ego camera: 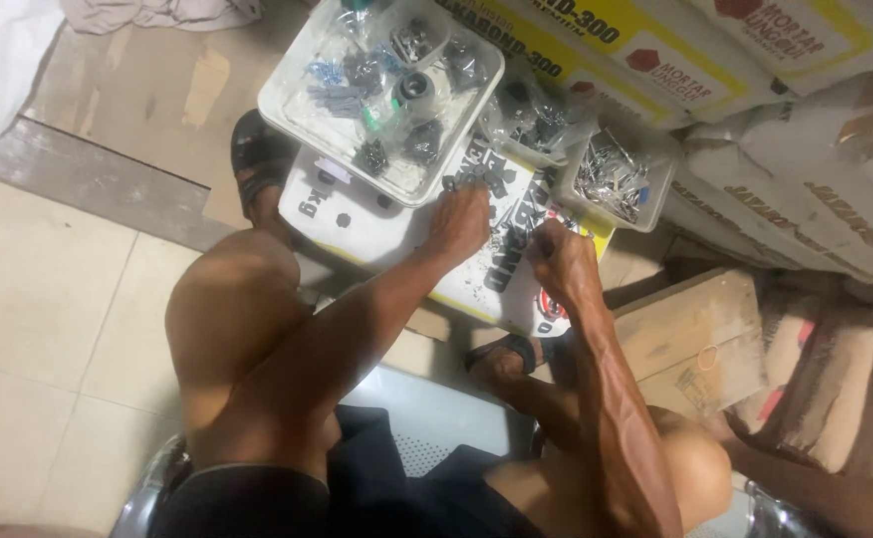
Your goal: Sorting and transferring small black hardware fasteners from a pile into a plastic storage tray.
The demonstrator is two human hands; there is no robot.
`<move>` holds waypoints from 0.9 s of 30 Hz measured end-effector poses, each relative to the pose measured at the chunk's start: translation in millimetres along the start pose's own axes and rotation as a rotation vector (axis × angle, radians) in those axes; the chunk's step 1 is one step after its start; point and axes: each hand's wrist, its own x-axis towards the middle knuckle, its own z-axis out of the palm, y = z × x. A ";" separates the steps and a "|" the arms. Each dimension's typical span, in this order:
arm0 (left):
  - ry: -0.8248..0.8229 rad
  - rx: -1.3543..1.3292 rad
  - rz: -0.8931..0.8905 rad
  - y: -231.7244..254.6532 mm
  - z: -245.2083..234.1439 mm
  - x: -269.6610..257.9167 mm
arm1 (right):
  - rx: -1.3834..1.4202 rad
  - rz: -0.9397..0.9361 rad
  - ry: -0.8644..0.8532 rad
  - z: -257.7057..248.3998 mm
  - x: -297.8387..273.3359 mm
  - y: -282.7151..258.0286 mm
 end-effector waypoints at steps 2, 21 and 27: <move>-0.012 0.004 0.021 -5.8 12.8 -0.4 | -0.014 -0.026 0.012 10.7 -1.6 6.6; -0.154 -0.083 0.006 20.9 4.0 -1.7 | -0.320 0.284 -0.138 20.3 17.5 107.6; -0.156 -0.247 0.028 26.9 -2.8 -5.9 | -0.246 0.222 -0.045 -13.5 14.0 20.0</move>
